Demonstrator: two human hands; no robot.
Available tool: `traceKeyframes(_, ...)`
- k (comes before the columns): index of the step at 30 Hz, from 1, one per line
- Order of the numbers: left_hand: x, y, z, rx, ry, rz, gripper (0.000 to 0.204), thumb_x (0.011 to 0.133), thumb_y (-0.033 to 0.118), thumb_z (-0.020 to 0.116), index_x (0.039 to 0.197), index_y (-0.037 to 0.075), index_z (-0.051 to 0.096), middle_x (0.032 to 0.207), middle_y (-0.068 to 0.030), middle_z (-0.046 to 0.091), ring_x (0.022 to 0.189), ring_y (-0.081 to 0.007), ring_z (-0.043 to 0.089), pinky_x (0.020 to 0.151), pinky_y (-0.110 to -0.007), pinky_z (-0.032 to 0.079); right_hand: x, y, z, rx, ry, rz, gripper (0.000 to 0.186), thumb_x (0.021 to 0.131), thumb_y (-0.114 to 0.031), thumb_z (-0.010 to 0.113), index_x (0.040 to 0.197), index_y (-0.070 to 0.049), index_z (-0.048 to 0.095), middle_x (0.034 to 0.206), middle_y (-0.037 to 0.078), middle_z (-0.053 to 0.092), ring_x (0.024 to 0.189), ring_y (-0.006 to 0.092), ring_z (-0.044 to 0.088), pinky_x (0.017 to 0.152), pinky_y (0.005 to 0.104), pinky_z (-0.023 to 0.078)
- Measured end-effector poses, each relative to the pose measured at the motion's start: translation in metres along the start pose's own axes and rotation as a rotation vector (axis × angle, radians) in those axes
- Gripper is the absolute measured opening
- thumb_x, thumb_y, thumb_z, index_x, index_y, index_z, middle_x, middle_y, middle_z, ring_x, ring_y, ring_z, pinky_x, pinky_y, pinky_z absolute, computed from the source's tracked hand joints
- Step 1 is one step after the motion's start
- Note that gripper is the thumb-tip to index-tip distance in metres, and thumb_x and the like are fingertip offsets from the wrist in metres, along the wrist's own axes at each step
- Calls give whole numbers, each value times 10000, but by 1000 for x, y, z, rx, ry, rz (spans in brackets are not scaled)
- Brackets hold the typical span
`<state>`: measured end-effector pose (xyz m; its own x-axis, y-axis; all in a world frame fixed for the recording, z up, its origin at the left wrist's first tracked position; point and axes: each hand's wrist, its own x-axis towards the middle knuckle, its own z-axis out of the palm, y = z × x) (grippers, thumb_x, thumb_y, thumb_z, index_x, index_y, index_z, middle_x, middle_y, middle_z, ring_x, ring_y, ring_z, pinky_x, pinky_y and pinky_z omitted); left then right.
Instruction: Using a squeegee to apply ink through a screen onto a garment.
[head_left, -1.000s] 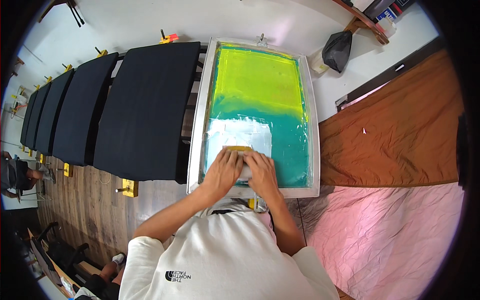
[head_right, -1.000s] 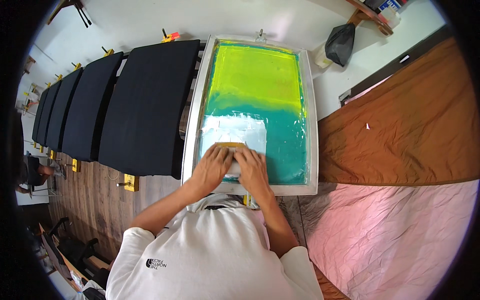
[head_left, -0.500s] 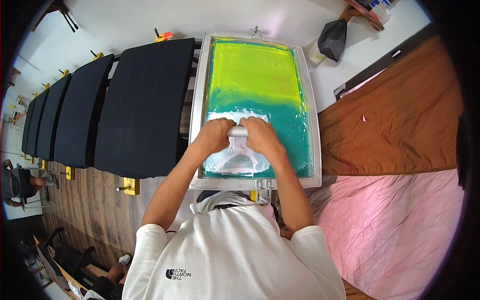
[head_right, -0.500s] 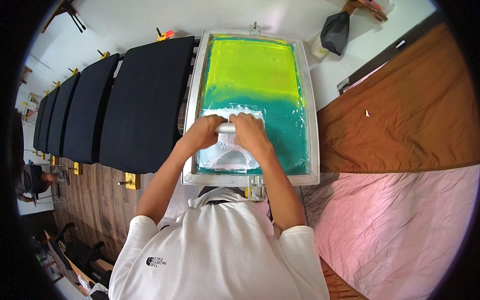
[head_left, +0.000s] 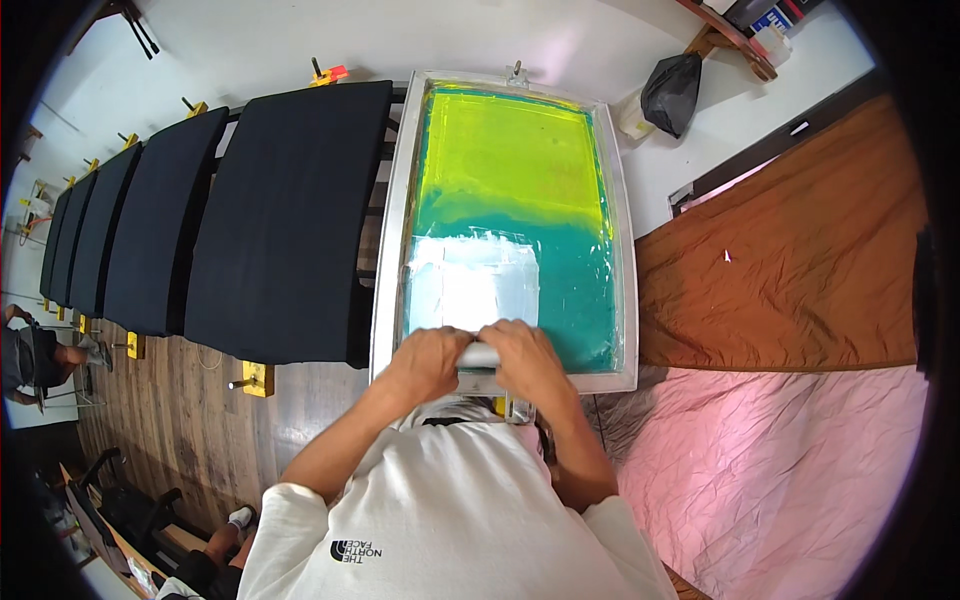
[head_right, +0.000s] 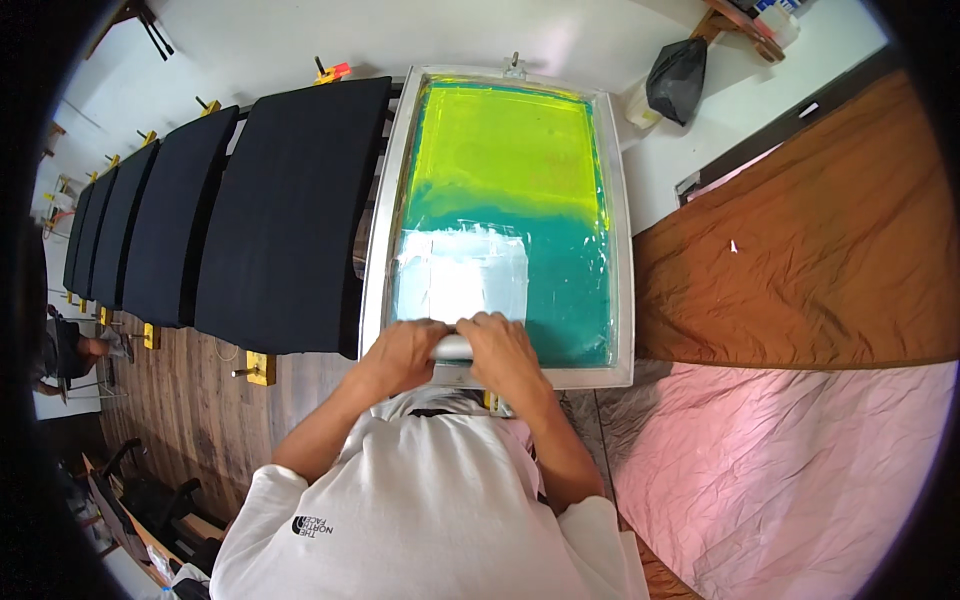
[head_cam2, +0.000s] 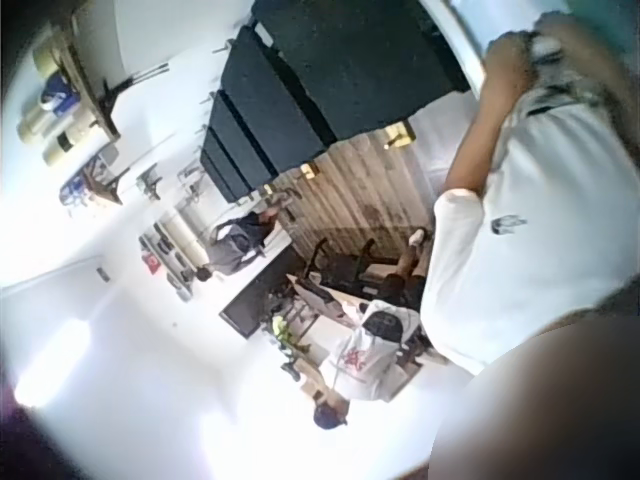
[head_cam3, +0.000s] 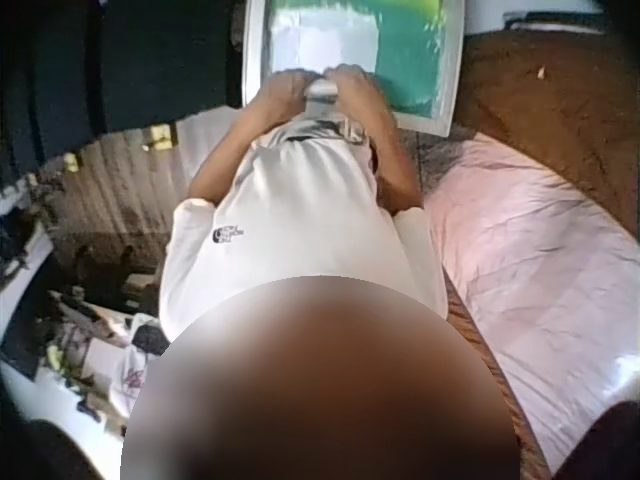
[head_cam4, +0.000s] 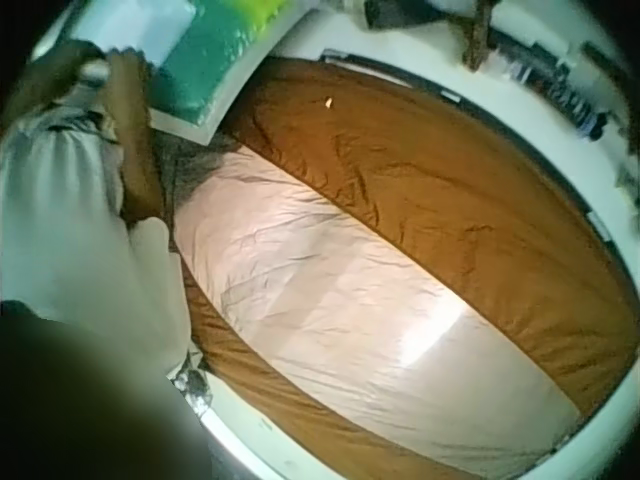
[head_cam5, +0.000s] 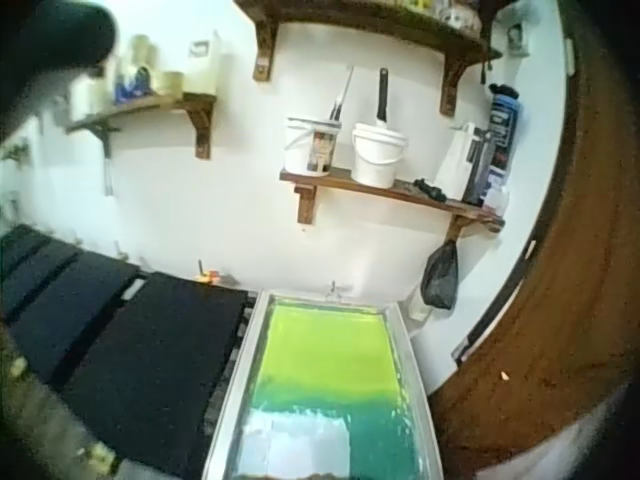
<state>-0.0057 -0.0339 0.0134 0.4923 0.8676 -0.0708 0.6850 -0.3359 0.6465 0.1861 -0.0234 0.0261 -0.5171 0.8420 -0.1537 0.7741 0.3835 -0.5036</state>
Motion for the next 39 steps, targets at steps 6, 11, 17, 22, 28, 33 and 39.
traceKeyframes(6, 77, -24, -38, 184, -37, -114, 335, 703, 15, 602, 1024, 49, 690, 876, -203, 694, 839, -385, 678, 772, -453, 551, 76, 25, -39, -12, -27, 44, 333, 684, 39, 595, 997, -68, 630, 909, 193, 654, 915, 399, 631, 770, 500, 505)
traceKeyframes(11, 81, -40, -34, 186, -82, -135, 410, 674, -45, 587, 1063, 31, 689, 900, -224, 695, 854, -397, 674, 796, -451, 544, 87, 25, -27, -23, -92, 97, 320, 708, 39, 597, 1006, -68, 637, 925, 191, 652, 922, 401, 629, 773, 497, 509)
traceKeyframes(17, 17, -21, -1, 121, 33, 14, 312, 698, 28, 630, 999, 57, 709, 916, -200, 699, 855, -368, 682, 797, -439, 552, 19, 5, 13, -19, 77, 64, 287, 696, 46, 610, 968, -41, 638, 943, 192, 638, 949, 395, 612, 813, 486, 505)
traceKeyframes(22, 81, -20, -53, 71, -390, -101, 385, 637, 115, 683, 1006, 13, 726, 904, -219, 717, 849, -346, 701, 778, -402, 557, 70, 34, -42, 4, -275, 54, 378, 593, -14, 629, 969, -40, 666, 928, 201, 691, 890, 370, 667, 754, 430, 526)
traceKeyframes(28, 143, -63, -65, 147, -312, -181, 463, 549, 113, 728, 1000, 9, 741, 937, -209, 718, 848, -336, 687, 775, -401, 543, 137, 44, -57, -38, -291, 171, 479, 557, -50, 665, 1035, -62, 691, 945, 172, 706, 875, 325, 673, 751, 417, 524)
traceKeyframes(33, 158, -69, -60, 111, -303, -287, 321, 574, 101, 661, 859, -27, 737, 854, -196, 710, 733, -330, 673, 660, -353, 533, 147, 44, -60, -81, -329, 245, 496, 561, -47, 665, 1055, -75, 695, 948, 171, 706, 879, 327, 672, 759, 418, 524)
traceKeyframes(39, 144, -83, -32, 254, -140, -81, 233, 661, 109, 629, 836, 3, 741, 889, -242, 704, 790, -387, 694, 693, -422, 560, 131, 40, -37, -52, -254, 235, 422, 576, -38, 645, 994, -65, 698, 948, 180, 700, 893, 351, 667, 771, 418, 527)
